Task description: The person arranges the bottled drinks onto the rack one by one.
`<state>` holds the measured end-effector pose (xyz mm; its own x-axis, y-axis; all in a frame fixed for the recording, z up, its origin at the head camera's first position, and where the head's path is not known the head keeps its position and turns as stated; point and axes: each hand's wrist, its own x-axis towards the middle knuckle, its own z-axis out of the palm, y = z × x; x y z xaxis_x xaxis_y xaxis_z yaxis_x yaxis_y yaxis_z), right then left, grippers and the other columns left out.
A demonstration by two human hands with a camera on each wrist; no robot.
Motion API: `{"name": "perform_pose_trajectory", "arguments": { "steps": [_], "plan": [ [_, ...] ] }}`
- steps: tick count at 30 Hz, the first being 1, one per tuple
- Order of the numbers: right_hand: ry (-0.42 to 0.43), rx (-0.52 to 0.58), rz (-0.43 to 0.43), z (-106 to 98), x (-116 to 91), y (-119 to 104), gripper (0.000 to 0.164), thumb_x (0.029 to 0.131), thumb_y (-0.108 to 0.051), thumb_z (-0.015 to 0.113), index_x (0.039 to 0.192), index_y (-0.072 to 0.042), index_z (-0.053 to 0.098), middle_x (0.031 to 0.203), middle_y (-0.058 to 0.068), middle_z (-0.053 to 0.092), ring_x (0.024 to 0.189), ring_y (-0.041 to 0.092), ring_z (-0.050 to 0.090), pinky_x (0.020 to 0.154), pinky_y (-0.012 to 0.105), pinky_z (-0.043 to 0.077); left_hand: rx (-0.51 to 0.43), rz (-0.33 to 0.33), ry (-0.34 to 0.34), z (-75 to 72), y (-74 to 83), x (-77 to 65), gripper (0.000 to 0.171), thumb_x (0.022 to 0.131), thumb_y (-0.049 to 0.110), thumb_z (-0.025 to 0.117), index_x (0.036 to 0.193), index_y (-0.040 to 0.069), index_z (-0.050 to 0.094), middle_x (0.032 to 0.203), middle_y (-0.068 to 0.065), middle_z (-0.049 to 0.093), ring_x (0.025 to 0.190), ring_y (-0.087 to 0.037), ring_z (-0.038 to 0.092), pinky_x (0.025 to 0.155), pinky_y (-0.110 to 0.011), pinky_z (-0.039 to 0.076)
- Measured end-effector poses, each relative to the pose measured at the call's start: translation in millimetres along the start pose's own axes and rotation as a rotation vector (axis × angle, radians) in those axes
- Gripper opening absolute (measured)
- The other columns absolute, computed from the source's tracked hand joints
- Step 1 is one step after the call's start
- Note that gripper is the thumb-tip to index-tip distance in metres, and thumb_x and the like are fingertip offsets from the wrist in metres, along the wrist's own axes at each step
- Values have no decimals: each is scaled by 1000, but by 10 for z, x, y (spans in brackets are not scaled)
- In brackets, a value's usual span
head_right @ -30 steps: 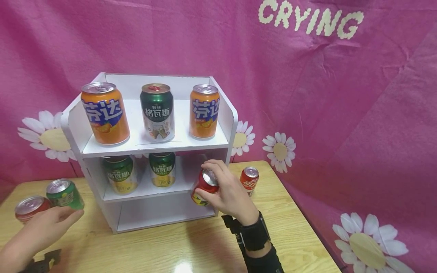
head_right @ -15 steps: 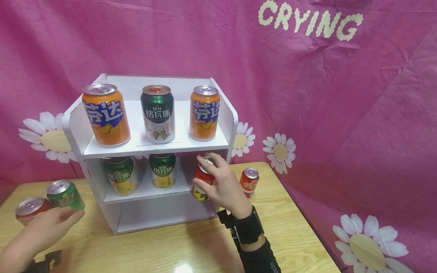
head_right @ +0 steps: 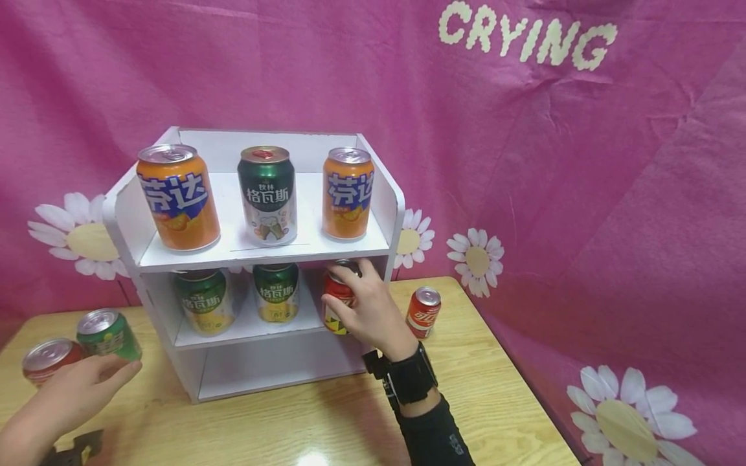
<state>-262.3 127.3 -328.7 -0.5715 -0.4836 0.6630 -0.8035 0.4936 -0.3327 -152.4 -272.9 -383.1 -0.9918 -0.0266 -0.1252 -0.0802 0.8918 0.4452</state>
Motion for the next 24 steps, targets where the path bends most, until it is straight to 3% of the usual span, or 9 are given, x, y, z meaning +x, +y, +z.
{"name": "perform_pose_trajectory", "arguments": {
  "steps": [8, 12, 17, 24],
  "plan": [
    [-15, 16, 76, 54, 33, 72, 50, 83, -16, 74, 126, -4, 52, 116, 16, 47, 100, 24, 51, 80, 38, 52, 3, 0, 12, 2, -8, 4, 63, 96, 49, 45, 110, -9, 61, 102, -26, 63, 96, -44, 57, 77, -58, 46],
    [12, 42, 152, 96, 30, 85, 60, 83, -17, 75, 130, 0, 43, 117, 17, 47, 104, 26, 51, 85, 41, 51, 12, 3, 17, 4, -10, 6, 62, 96, 49, 45, 110, -9, 61, 102, -26, 63, 96, -44, 57, 76, -58, 46],
    [108, 70, 214, 189, 0, 49, 71, 80, -17, 77, 133, 3, 33, 117, 19, 46, 107, 29, 51, 88, 43, 49, 18, 0, 11, 3, -5, 16, 62, 97, 48, 45, 110, -10, 61, 102, -26, 63, 96, -45, 56, 77, -58, 46],
    [144, -8, 381, 333, -127, -46, 100, 74, -19, 83, 144, 2, 15, 126, 21, 43, 115, 32, 49, 98, 46, 42, 13, -20, -18, 11, 3, 27, 65, 96, 51, 44, 112, -10, 60, 103, -27, 62, 97, -45, 57, 76, -58, 46]
  ]
}}
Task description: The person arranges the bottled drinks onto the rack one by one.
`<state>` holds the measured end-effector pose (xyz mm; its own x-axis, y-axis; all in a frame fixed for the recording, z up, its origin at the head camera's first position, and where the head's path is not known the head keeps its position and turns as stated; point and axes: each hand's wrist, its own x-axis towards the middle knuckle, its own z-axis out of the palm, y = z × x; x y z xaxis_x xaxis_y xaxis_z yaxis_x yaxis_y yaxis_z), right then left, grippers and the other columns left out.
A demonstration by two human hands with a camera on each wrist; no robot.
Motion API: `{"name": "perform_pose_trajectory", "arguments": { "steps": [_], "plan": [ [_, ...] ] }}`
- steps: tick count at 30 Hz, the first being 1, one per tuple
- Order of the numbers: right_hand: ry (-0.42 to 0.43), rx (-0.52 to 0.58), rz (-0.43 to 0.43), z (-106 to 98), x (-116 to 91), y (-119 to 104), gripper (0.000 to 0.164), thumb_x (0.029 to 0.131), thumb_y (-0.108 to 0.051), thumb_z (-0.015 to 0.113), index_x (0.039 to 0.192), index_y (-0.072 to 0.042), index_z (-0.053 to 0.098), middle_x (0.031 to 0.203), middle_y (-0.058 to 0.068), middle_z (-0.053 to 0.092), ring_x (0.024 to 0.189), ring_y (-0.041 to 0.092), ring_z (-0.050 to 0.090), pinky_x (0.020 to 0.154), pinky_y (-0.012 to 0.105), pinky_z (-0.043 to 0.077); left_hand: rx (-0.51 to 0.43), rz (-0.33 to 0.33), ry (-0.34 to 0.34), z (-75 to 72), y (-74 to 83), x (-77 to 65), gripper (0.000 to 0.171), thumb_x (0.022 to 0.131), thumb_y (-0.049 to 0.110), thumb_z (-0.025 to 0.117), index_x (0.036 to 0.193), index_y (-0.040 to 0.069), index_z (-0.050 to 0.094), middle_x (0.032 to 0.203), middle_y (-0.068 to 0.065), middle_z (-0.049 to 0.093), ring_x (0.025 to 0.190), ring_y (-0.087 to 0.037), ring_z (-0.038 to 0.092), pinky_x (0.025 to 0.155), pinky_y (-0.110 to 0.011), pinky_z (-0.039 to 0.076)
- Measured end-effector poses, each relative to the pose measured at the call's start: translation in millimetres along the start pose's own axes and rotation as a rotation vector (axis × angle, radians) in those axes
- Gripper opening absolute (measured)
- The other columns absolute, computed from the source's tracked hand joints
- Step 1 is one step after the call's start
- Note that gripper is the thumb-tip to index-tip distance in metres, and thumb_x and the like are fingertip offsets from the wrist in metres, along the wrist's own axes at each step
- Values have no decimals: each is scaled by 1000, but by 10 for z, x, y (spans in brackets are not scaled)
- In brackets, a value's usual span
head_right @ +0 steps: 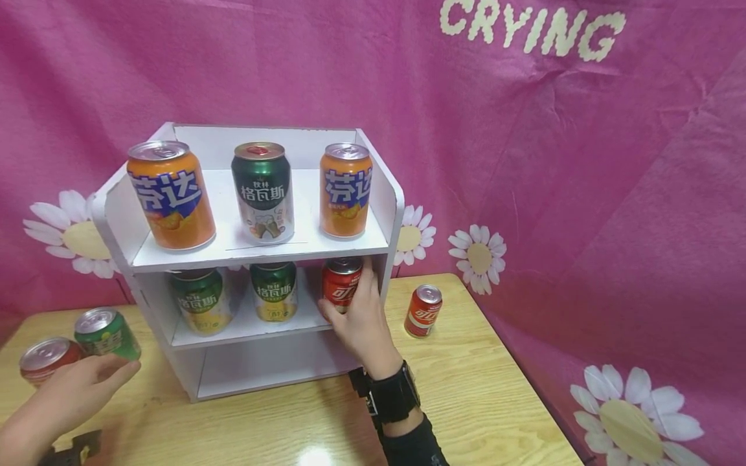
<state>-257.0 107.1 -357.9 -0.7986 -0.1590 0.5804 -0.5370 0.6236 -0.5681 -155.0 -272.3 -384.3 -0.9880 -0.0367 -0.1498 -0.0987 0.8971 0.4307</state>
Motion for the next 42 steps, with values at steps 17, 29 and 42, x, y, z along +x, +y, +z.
{"name": "perform_pose_trajectory", "arguments": {
  "steps": [17, 29, 42],
  "plan": [
    [-12, 160, 29, 127, -113, 100, 90, 86, -13, 69, 148, 2, 6, 135, 24, 40, 124, 32, 44, 105, 45, 33, -18, 14, -5, 41, -34, 31, 60, 97, 47, 46, 109, -9, 62, 99, -23, 64, 91, -38, 60, 75, -55, 48],
    [-133, 165, 98, 113, -85, 169, 76, 98, -21, 52, 149, 2, 0, 146, 23, 27, 132, 30, 33, 109, 46, 26, 0, 42, 21, 26, -3, -18, 58, 98, 44, 45, 109, -11, 61, 101, -27, 62, 94, -44, 58, 76, -57, 46],
    [-82, 179, 101, 163, -49, 223, 70, 93, -15, 48, 149, -2, 9, 142, 19, 33, 129, 26, 36, 109, 43, 27, 13, 36, 39, -2, -36, -19, 61, 97, 49, 44, 111, -8, 62, 102, -24, 64, 94, -42, 58, 73, -57, 47]
  ]
}}
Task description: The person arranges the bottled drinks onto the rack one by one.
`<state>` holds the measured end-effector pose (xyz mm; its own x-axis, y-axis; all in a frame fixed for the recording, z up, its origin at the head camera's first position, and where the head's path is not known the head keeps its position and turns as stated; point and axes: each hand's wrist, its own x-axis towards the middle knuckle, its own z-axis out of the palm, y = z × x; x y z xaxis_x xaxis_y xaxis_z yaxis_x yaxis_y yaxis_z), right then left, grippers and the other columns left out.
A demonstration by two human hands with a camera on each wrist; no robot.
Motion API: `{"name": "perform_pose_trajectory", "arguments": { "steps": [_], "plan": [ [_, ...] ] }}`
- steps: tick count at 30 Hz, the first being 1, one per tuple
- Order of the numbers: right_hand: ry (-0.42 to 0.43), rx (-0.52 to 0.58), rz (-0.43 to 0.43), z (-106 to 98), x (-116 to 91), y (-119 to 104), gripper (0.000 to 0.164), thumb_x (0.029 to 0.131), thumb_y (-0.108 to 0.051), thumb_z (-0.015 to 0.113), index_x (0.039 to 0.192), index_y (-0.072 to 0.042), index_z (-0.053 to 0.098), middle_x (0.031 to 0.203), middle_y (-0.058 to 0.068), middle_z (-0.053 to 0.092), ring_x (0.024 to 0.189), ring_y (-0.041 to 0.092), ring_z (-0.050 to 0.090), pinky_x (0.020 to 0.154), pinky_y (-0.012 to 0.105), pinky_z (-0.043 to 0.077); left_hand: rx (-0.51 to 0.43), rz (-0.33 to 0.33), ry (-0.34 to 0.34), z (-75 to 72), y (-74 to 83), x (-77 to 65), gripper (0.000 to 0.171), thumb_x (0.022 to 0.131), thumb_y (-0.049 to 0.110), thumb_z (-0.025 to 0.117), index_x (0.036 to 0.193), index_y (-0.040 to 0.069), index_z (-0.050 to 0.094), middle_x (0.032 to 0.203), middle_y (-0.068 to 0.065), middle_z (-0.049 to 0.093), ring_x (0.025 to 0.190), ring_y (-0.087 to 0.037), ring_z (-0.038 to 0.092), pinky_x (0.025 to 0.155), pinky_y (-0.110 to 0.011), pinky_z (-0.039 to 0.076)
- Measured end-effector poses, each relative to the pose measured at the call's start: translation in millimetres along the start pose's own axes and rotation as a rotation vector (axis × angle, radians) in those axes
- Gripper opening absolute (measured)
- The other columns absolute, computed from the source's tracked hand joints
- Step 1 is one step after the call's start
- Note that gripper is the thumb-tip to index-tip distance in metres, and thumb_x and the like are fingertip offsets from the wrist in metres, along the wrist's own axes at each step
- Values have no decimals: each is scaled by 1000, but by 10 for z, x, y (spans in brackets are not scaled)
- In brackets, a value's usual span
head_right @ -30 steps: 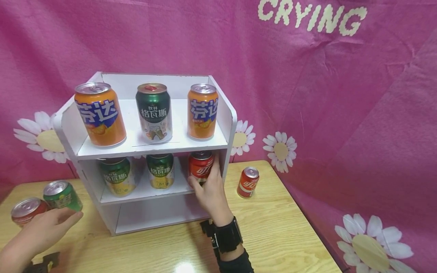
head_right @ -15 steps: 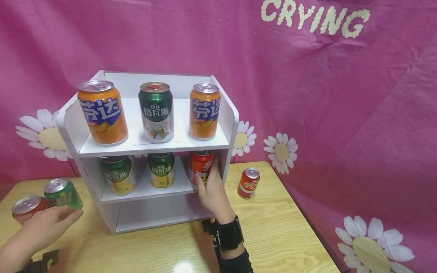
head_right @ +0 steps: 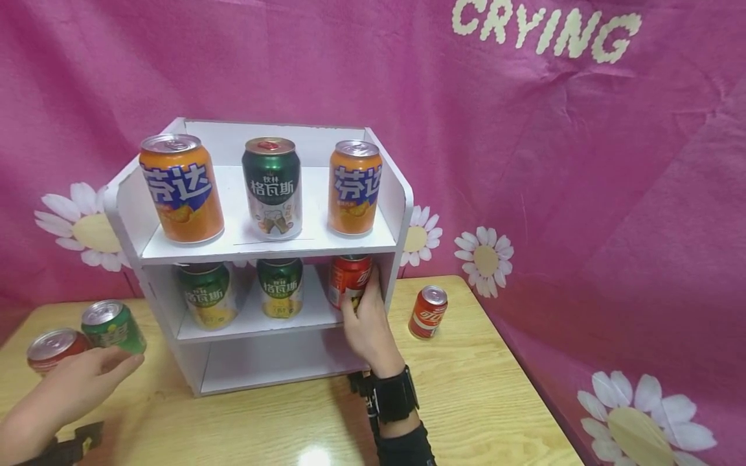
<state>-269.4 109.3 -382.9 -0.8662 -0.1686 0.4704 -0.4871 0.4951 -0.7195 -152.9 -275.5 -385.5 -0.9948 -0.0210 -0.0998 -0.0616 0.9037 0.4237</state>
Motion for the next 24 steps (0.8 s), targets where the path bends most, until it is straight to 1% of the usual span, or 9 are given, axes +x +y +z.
{"name": "perform_pose_trajectory", "arguments": {
  "steps": [5, 8, 12, 17, 24],
  "plan": [
    [-2, 17, 20, 0, -10, 0, 82, 85, -9, 59, 149, -3, 8, 141, 20, 34, 127, 28, 39, 108, 45, 29, -7, 2, -13, 6, 26, -4, 60, 98, 47, 44, 110, -10, 61, 102, -26, 63, 94, -44, 58, 75, -58, 46],
    [0, 13, 27, 3, -10, 3, 86, 85, -9, 63, 149, -3, 7, 140, 20, 35, 127, 29, 40, 107, 46, 30, -7, 13, -6, 9, 43, -6, 57, 98, 44, 44, 109, -10, 61, 101, -26, 63, 94, -44, 58, 76, -57, 46],
    [2, -1, 29, 9, -6, 12, 86, 85, -10, 65, 149, -3, 7, 140, 21, 35, 126, 30, 40, 107, 46, 30, -3, 17, -6, 2, 58, -2, 54, 98, 41, 46, 108, -9, 62, 100, -25, 63, 93, -42, 59, 76, -56, 46],
    [2, -9, 25, 5, -12, 3, 86, 85, -10, 66, 149, -3, 8, 140, 22, 35, 126, 30, 40, 107, 45, 30, -6, 8, -29, -2, 67, 4, 55, 99, 42, 45, 108, -10, 61, 101, -26, 63, 92, -41, 59, 76, -56, 47],
    [-13, -26, 32, -8, -20, -32, 90, 84, -11, 70, 149, -4, 9, 141, 19, 34, 126, 29, 40, 108, 45, 29, -5, 0, -28, -4, 68, 7, 57, 99, 42, 44, 109, -11, 60, 102, -28, 62, 94, -44, 58, 77, -57, 46]
  ]
}}
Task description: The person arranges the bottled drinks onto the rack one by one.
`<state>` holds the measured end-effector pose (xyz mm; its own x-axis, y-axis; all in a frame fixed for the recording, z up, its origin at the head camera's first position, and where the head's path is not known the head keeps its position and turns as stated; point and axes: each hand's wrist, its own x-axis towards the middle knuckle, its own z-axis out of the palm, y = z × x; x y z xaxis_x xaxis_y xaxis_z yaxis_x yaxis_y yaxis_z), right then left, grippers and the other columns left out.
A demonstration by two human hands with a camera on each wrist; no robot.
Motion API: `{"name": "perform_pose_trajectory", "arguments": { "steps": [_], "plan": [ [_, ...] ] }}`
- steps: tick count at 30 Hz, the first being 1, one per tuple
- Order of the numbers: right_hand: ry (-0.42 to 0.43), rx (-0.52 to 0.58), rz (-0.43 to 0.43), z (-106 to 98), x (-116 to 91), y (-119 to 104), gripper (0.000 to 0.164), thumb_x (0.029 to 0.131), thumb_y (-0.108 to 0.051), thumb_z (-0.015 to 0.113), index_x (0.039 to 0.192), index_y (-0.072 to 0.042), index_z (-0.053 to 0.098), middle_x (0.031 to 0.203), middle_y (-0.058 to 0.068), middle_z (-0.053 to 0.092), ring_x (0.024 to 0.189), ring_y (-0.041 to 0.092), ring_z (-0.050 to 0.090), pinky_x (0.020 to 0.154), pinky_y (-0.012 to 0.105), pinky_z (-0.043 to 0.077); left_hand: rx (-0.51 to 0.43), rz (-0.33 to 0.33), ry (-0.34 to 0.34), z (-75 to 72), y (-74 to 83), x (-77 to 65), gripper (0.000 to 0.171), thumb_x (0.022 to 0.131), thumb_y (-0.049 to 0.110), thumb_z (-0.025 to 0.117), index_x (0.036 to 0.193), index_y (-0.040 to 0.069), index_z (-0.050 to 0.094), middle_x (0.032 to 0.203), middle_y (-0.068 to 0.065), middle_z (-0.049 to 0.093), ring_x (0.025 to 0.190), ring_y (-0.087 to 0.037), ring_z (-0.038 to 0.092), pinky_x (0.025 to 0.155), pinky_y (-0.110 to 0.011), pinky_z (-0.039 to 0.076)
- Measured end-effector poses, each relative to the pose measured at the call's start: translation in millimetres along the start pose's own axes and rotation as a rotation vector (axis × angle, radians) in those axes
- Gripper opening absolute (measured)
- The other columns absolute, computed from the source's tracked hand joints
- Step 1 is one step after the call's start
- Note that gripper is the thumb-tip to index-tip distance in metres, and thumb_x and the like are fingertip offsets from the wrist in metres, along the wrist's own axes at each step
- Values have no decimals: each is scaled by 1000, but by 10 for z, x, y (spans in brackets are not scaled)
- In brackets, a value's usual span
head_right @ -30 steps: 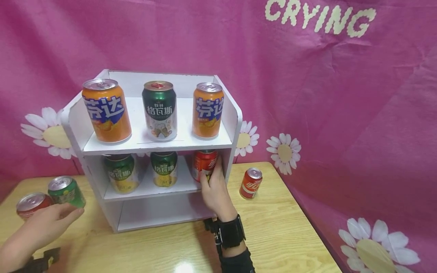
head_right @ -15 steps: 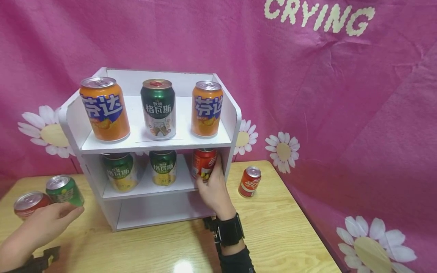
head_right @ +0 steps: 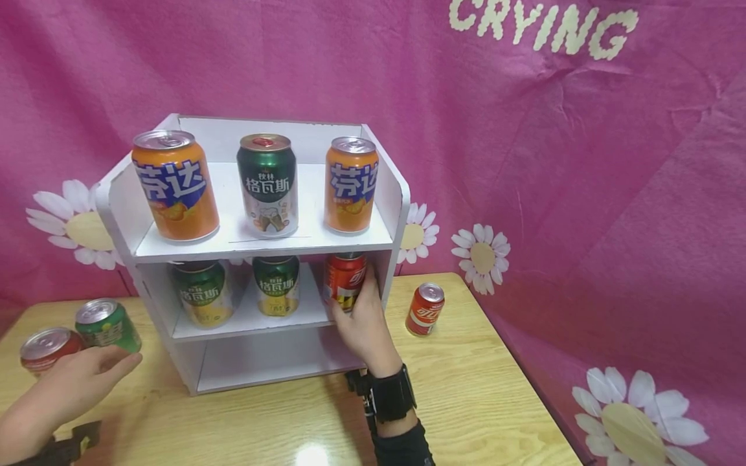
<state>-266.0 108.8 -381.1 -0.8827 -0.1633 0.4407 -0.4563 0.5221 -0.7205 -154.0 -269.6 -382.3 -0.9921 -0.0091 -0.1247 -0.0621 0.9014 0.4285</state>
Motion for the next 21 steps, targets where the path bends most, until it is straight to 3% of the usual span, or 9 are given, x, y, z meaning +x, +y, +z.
{"name": "perform_pose_trajectory", "arguments": {
  "steps": [8, 16, 21],
  "plan": [
    [-10, 77, 12, -20, -2, -12, 87, 82, -4, 65, 149, -5, 9, 140, 19, 36, 126, 29, 41, 108, 44, 30, 4, 12, 19, 2, -1, -1, 57, 99, 42, 44, 111, -12, 60, 104, -29, 61, 98, -47, 56, 79, -59, 45],
    [12, 2, -2, -5, -29, -51, 88, 82, -8, 70, 148, -2, 11, 137, 21, 39, 124, 30, 44, 106, 45, 32, 3, -6, -5, 11, -22, 1, 60, 98, 45, 44, 110, -12, 59, 103, -29, 61, 95, -45, 57, 77, -58, 46],
    [25, 49, 10, 32, -28, -41, 88, 83, -10, 69, 148, -4, 11, 139, 18, 37, 124, 28, 43, 106, 46, 32, -1, -11, -15, 22, -44, -8, 64, 98, 47, 44, 111, -13, 59, 104, -31, 61, 97, -47, 56, 77, -59, 46]
  ]
}}
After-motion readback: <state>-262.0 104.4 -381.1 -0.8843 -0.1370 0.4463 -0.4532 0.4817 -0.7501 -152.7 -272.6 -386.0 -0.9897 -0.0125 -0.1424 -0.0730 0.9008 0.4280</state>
